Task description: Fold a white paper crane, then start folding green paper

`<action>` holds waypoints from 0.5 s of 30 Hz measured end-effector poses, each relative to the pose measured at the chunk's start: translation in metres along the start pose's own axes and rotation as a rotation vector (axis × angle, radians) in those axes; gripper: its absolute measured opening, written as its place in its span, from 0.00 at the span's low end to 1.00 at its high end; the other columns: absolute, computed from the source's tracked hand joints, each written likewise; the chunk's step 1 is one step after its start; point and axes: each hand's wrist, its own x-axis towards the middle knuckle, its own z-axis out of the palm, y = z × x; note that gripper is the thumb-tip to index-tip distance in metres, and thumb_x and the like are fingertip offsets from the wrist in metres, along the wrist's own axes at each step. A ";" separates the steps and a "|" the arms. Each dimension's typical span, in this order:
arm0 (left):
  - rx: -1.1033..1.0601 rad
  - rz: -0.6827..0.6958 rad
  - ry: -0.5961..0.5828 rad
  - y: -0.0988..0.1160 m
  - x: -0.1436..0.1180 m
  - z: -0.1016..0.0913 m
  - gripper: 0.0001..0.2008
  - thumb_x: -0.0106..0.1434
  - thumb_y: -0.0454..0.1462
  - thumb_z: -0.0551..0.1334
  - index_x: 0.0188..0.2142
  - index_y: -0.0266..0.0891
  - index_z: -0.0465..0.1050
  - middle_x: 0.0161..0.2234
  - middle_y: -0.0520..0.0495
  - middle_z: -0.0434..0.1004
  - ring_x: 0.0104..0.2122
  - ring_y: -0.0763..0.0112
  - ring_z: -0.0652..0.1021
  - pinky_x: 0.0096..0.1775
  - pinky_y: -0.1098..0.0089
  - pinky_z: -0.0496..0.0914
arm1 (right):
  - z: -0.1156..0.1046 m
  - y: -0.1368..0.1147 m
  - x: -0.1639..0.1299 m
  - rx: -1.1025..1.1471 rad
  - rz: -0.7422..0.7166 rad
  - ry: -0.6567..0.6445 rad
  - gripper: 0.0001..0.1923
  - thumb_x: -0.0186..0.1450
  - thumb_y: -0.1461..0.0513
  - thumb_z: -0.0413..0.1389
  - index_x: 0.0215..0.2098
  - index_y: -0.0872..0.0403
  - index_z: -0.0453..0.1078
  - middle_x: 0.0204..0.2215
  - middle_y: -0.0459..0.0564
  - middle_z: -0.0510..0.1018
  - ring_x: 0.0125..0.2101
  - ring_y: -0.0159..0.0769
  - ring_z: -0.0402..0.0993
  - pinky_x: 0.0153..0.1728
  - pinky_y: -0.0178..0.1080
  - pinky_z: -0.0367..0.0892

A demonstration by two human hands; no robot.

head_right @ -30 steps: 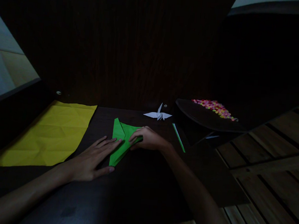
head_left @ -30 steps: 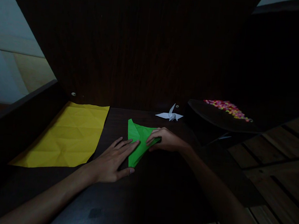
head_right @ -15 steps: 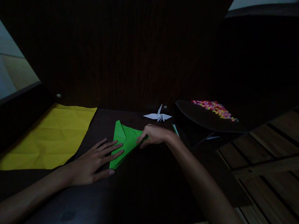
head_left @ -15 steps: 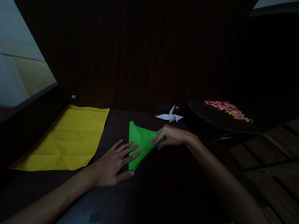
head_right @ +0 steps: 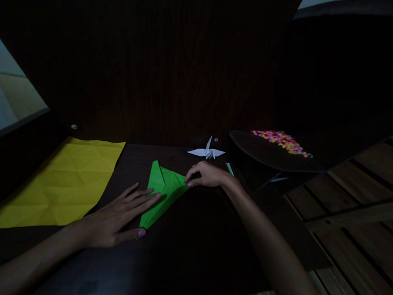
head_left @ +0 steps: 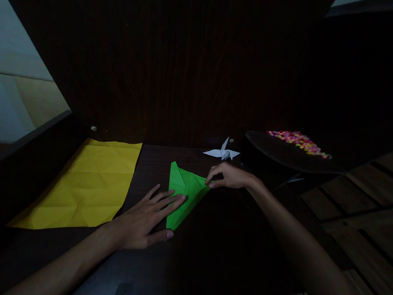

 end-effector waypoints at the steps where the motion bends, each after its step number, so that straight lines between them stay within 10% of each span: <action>1: 0.002 0.007 -0.001 0.000 0.000 -0.001 0.38 0.68 0.49 0.54 0.69 0.48 0.32 0.67 0.44 0.52 0.65 0.52 0.56 0.63 0.42 0.41 | 0.001 0.000 -0.002 -0.012 -0.010 0.011 0.08 0.60 0.63 0.62 0.39 0.53 0.79 0.36 0.49 0.80 0.39 0.36 0.76 0.43 0.40 0.67; 15: 0.010 0.043 -0.047 -0.005 -0.002 -0.006 0.37 0.68 0.47 0.55 0.68 0.50 0.35 0.68 0.46 0.50 0.65 0.51 0.56 0.63 0.41 0.43 | 0.011 0.011 -0.018 -0.088 0.001 0.127 0.09 0.60 0.64 0.63 0.40 0.52 0.79 0.34 0.50 0.78 0.38 0.36 0.72 0.42 0.41 0.67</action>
